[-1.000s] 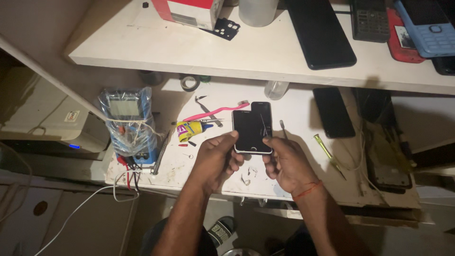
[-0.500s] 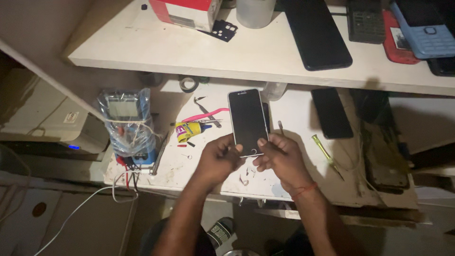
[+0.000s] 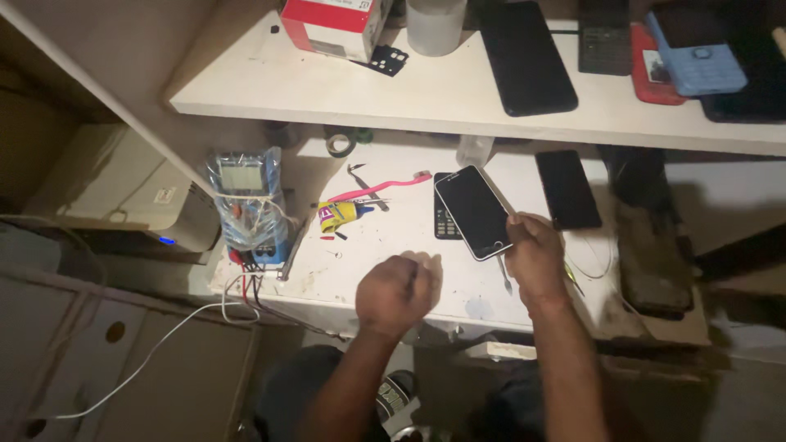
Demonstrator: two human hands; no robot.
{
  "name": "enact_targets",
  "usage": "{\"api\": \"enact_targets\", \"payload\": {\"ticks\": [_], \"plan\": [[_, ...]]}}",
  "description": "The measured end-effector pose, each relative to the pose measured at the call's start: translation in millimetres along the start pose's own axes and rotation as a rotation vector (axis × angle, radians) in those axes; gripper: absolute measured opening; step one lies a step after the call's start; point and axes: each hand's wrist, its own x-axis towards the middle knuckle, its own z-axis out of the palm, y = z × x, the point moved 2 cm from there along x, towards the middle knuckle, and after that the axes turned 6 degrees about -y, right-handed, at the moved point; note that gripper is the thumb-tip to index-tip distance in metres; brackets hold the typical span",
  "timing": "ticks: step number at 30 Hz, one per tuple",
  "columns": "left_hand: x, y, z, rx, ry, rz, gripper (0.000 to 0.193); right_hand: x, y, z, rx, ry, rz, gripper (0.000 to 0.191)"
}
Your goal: The person holds a smartphone in one hand and uses a small metal pry tool to work around the edge of the device, prying at the seam between the screen and body. They reposition the phone repeatedly and continue prying along its edges over the workbench.
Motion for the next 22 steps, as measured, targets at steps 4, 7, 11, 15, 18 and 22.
{"api": "enact_targets", "payload": {"ticks": [4, 7, 11, 15, 18, 22], "plan": [[-3.2, -1.8, 7.8, 0.113, 0.040, 0.117, 0.018, 10.1, 22.6, -16.5, 0.035, 0.005, -0.015, 0.018], [-0.8, -3.4, 6.2, 0.124, -0.061, 0.088, 0.019, 14.0, 30.1, -11.8, -0.123, 0.023, -0.212, 0.020], [3.8, -1.4, 6.1, 0.131, -0.117, 0.034, 0.022, 0.1, 21.1, -2.0, -0.803, 0.185, -0.508, 0.020], [3.7, 2.1, 4.7, 0.096, -0.115, -0.012, 0.021, -24.0, 2.8, 13.1, -0.719, 0.109, -0.622, 0.046], [4.6, 2.6, 4.5, 0.075, -0.058, -0.017, 0.021, -38.9, -4.7, 22.6, -0.859, 0.084, -0.648, 0.074], [-0.6, -0.8, 8.9, 0.023, 0.049, 0.059, 0.020, -40.5, -0.9, 21.9, -1.020, 0.105, -0.624, 0.099]]}}
